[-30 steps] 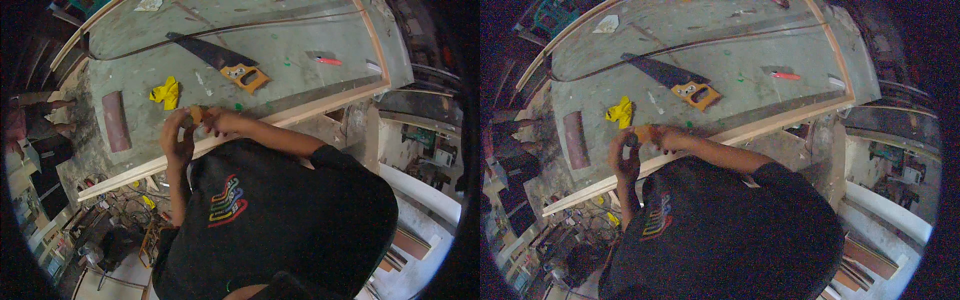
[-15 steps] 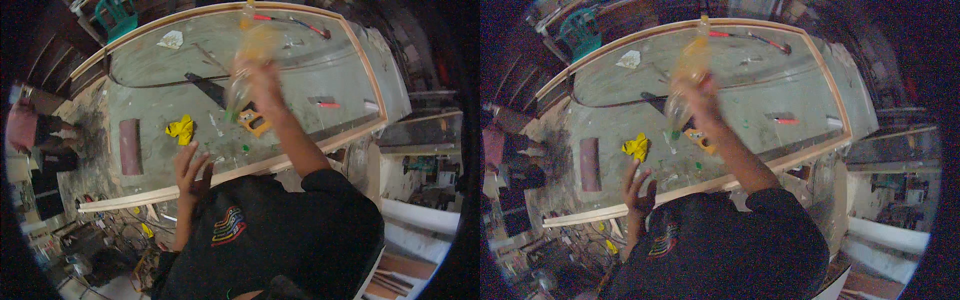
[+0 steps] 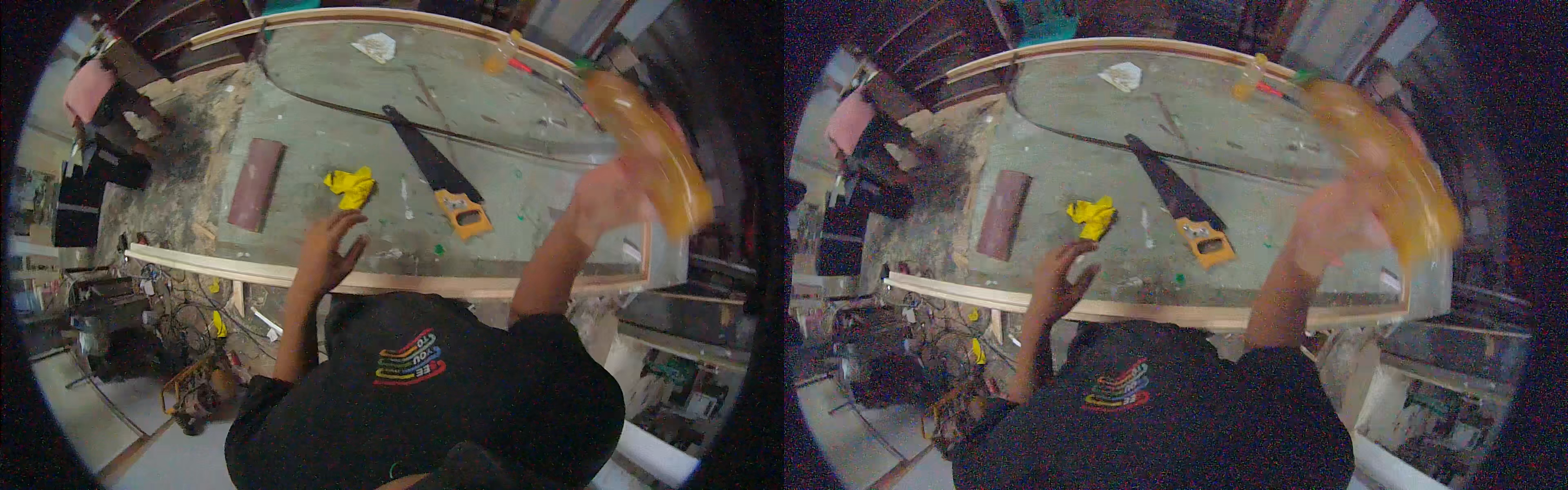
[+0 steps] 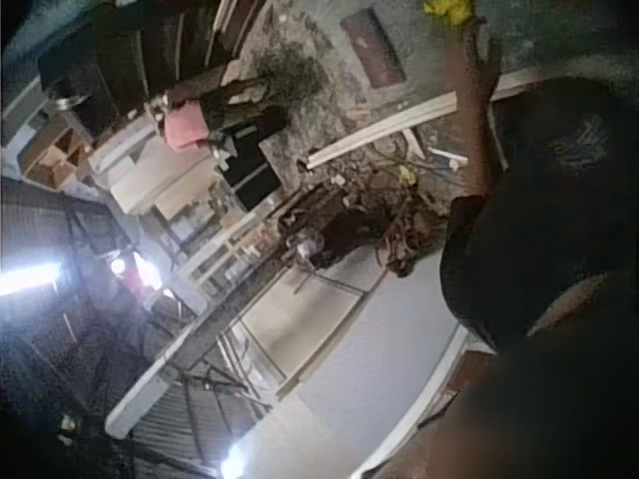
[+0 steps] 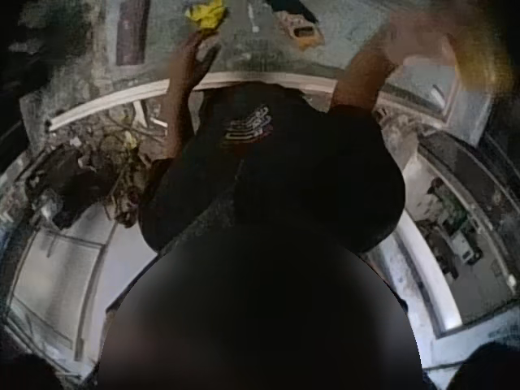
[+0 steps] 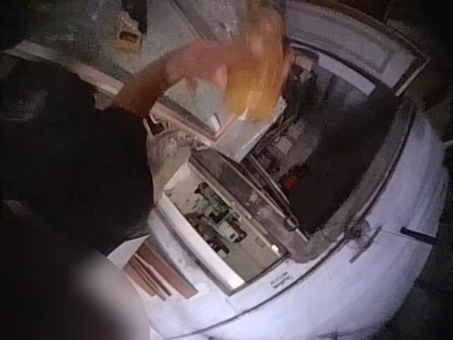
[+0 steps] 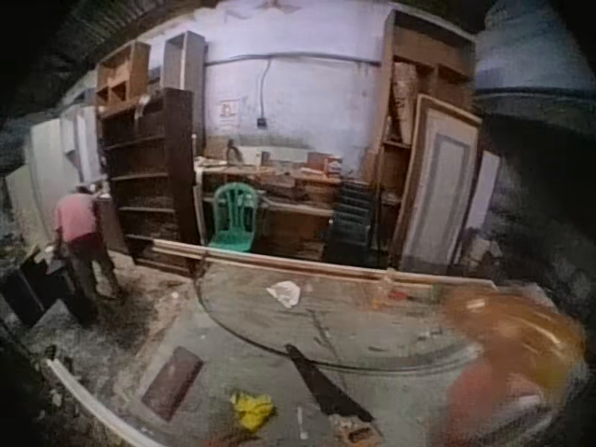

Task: The person opens a plastic bottle with a green cap, then pours a yellow liquid onto a long wooden strip on a workbench. They repeat the pouring on another wooden strip and handle a small white piece of material. The person closes the bottle and places it on the bench.

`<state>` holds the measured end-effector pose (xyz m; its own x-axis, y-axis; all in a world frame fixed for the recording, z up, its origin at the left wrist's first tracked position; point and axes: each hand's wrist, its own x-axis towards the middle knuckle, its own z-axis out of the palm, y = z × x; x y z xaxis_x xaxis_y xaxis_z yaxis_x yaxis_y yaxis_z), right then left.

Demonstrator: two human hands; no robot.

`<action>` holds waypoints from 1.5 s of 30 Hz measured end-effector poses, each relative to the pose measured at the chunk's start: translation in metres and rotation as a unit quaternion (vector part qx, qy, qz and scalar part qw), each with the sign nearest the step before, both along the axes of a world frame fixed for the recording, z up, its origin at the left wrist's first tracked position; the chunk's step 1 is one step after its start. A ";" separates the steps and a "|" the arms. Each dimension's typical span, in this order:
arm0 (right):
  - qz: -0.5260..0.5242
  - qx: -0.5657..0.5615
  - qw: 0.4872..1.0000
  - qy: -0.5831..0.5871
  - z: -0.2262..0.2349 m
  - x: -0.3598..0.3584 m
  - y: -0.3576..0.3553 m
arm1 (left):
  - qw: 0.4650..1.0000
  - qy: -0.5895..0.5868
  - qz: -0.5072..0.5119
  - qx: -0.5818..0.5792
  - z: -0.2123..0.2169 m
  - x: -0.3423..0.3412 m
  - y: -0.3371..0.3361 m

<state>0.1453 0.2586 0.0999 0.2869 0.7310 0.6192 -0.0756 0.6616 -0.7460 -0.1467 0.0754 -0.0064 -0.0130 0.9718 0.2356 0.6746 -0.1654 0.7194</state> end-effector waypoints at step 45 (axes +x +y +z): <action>0.566 -0.312 0.670 -0.366 -0.118 -0.424 -0.335 | 0.630 -0.273 0.691 0.226 -0.032 -0.158 -0.406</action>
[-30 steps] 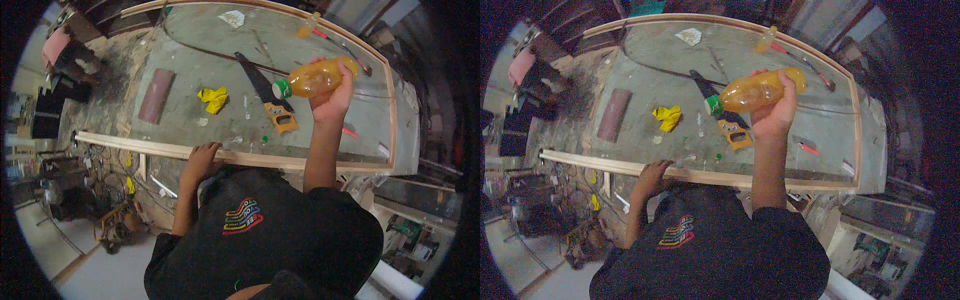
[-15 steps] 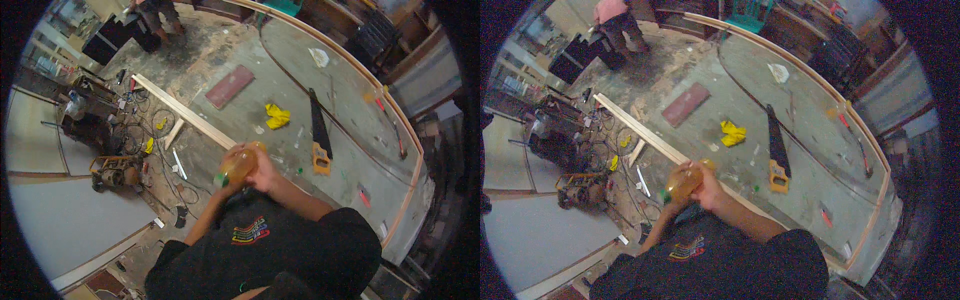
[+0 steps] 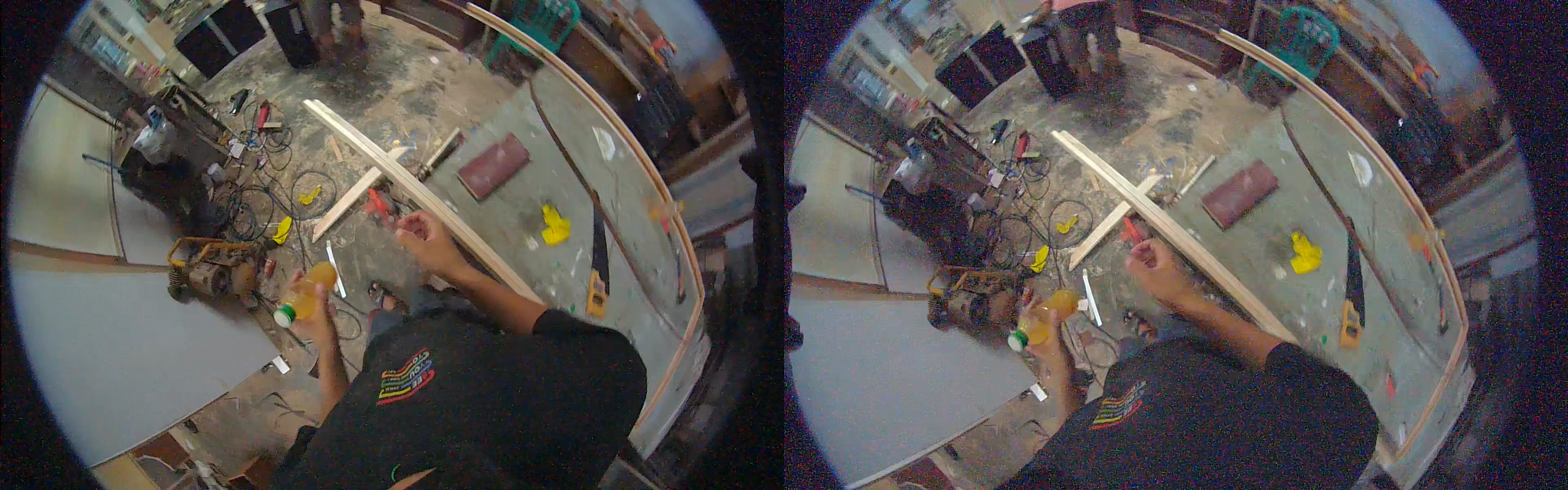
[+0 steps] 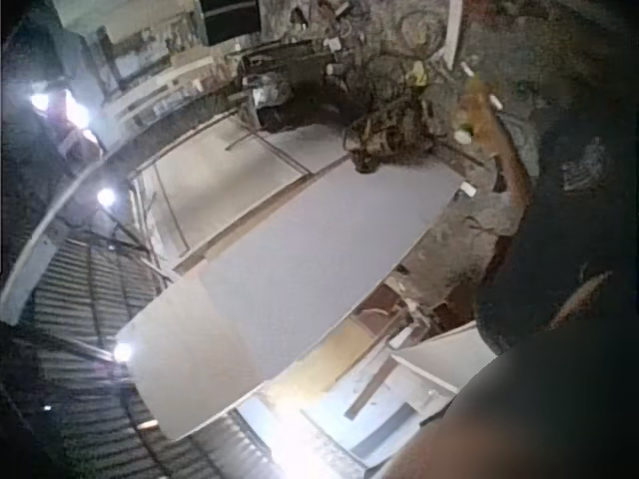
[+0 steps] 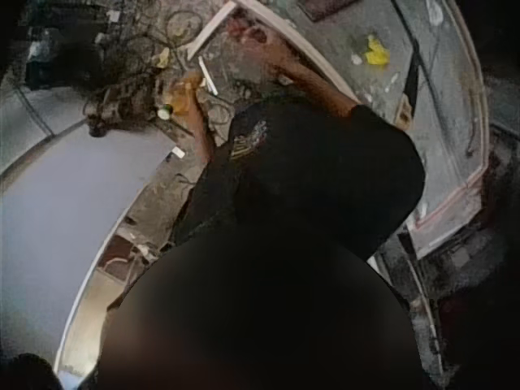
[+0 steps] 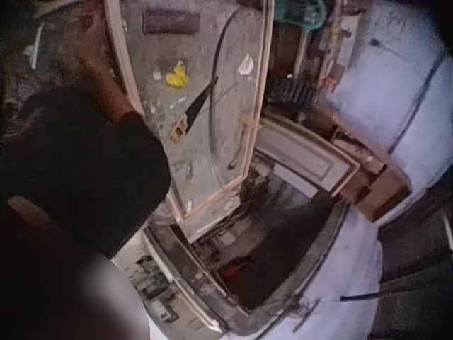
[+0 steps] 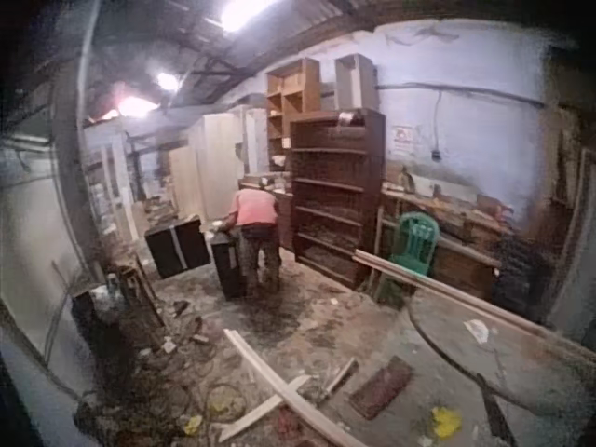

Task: The person opens a plastic bottle with a green cap, then pours a yellow liquid onto a long wooden strip on a workbench. They repeat the pouring on another wooden strip and handle a small white piece of material. The person closes the bottle and places it on the bench.

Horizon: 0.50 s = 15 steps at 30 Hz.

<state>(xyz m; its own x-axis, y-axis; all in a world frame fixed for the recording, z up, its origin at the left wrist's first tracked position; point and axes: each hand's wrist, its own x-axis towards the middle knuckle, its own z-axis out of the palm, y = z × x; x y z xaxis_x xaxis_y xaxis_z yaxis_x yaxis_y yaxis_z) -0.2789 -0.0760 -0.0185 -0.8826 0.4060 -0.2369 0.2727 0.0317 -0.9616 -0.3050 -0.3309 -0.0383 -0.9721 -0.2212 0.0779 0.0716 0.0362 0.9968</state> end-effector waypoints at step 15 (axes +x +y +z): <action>-0.038 0.118 0.991 0.047 -0.024 -0.249 0.013 | 0.927 -0.305 0.026 -0.215 -0.317 -0.249 -0.128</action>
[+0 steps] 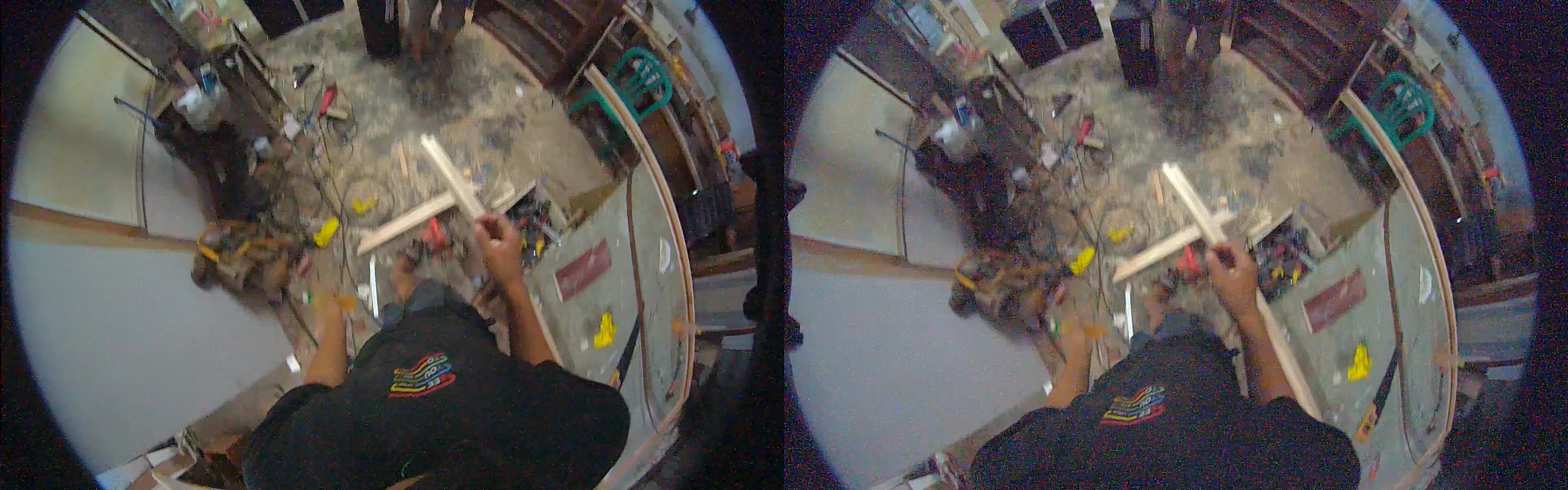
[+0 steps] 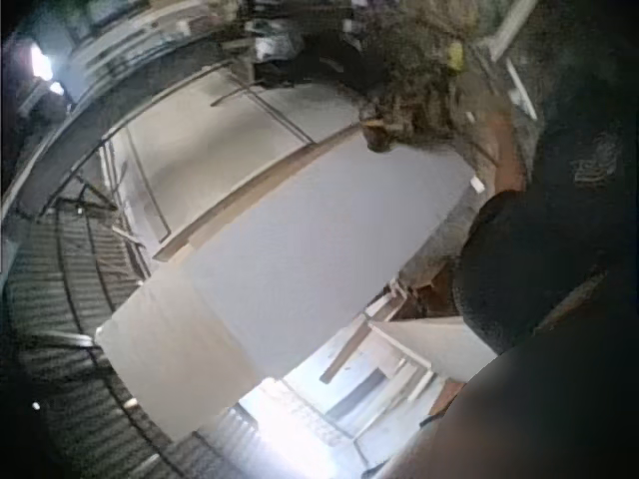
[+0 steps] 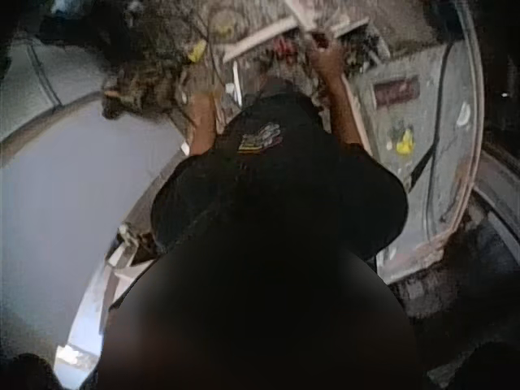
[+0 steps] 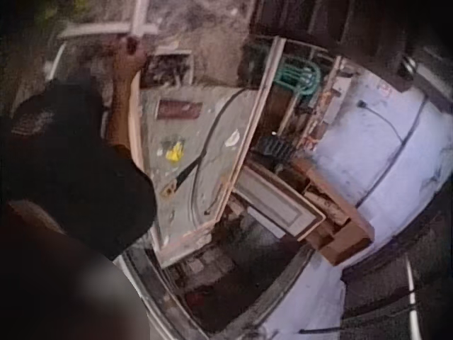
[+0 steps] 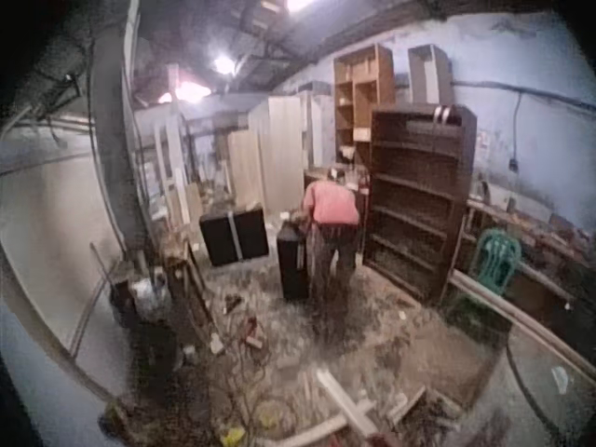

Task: The person opens a plastic bottle with a green cap, then pours a yellow liquid onto a long wooden strip on a workbench. They repeat the pouring on another wooden strip and handle a small white piece of material. The person closes the bottle and places it on the bench.

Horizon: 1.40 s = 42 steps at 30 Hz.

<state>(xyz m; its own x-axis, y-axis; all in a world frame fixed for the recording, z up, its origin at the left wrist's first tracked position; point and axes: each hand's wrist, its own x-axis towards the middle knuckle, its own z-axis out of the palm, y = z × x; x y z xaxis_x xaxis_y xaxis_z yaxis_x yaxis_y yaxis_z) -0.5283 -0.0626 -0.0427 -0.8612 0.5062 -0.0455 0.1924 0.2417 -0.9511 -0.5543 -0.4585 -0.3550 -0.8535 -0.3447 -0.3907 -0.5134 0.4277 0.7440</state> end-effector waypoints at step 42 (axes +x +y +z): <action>-0.206 0.020 0.945 -0.254 -0.037 -0.505 0.213 | 0.746 0.029 -0.637 -0.192 -0.009 -0.861 0.357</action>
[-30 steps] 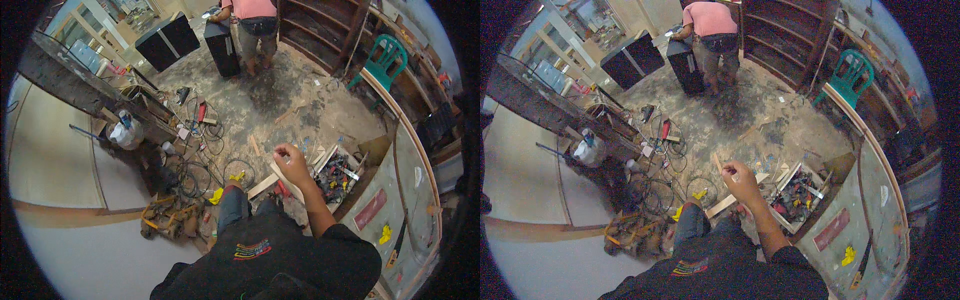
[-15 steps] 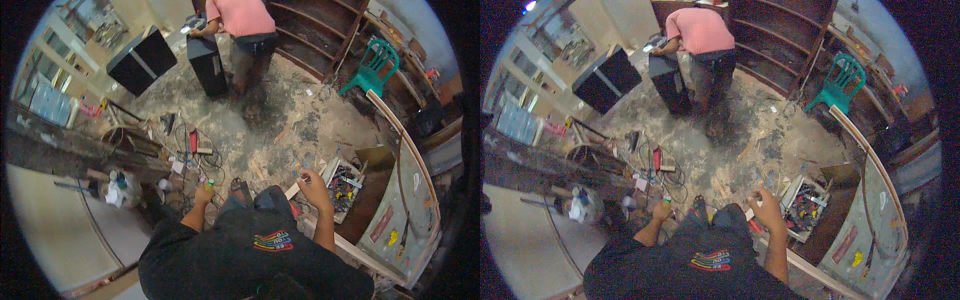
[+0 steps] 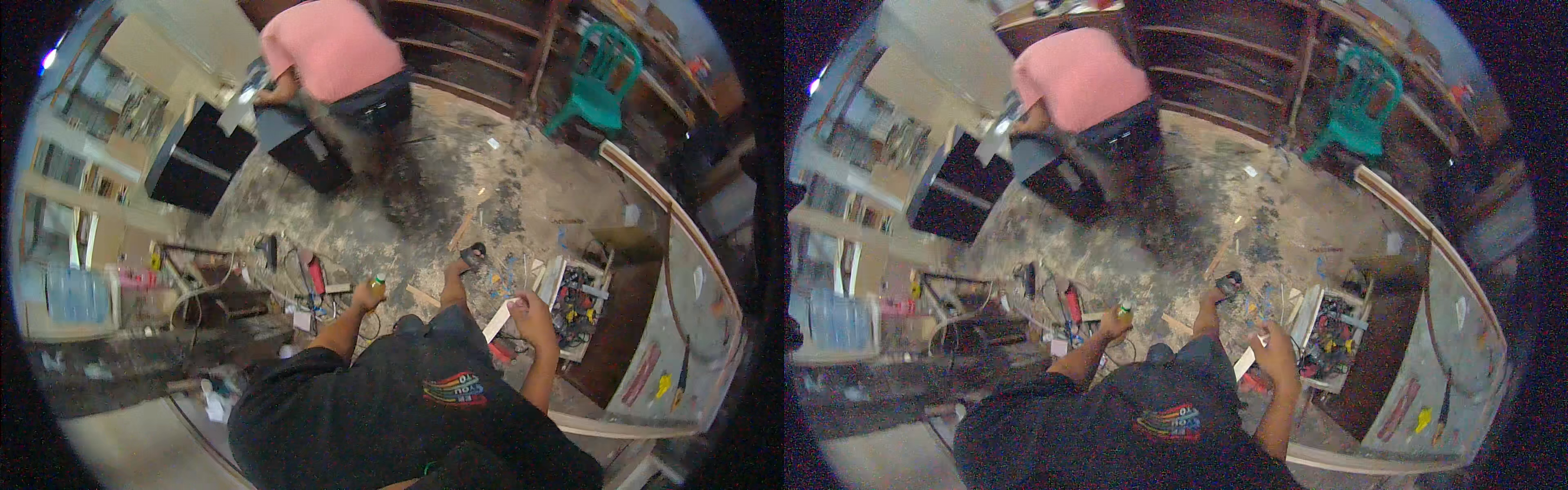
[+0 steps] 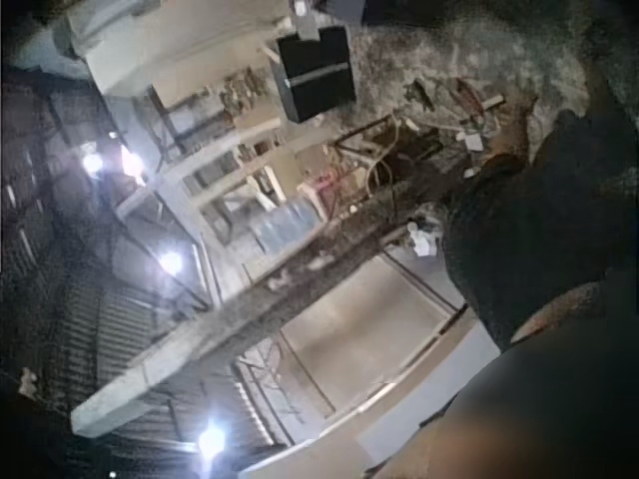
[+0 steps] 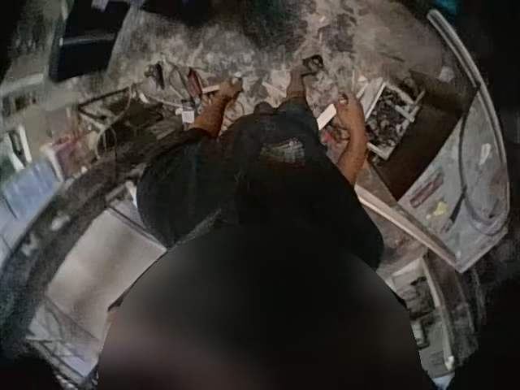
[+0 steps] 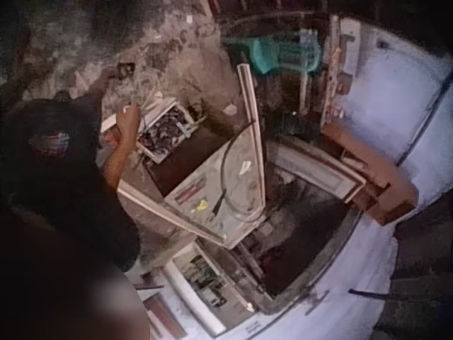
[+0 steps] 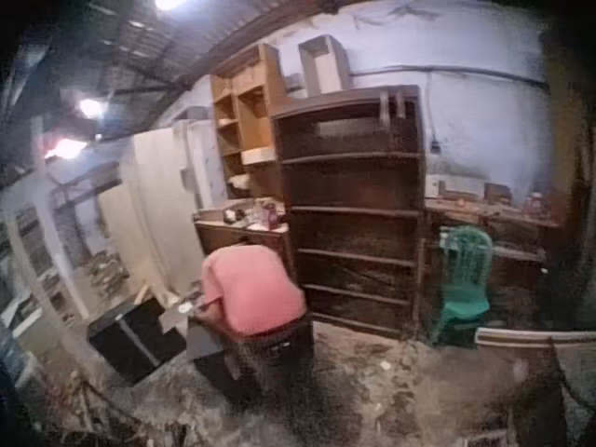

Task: The person opens a plastic bottle with a green cap, then pours a yellow liquid onto a long wooden strip on a workbench. They repeat the pouring on another wooden strip and handle a small white piece of material. The person closes the bottle and places it on the bench.

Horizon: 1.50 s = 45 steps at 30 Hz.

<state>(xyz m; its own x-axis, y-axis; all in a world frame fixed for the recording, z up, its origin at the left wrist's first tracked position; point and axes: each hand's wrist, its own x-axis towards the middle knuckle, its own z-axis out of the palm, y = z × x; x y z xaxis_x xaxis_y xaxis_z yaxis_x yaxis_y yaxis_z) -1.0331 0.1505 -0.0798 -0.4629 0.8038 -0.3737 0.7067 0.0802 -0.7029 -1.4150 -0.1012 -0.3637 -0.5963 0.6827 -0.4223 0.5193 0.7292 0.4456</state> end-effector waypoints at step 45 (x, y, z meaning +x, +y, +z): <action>-0.745 0.248 0.276 0.554 -0.126 0.172 0.698 | 0.891 -0.132 -0.433 0.016 -0.008 -0.120 1.178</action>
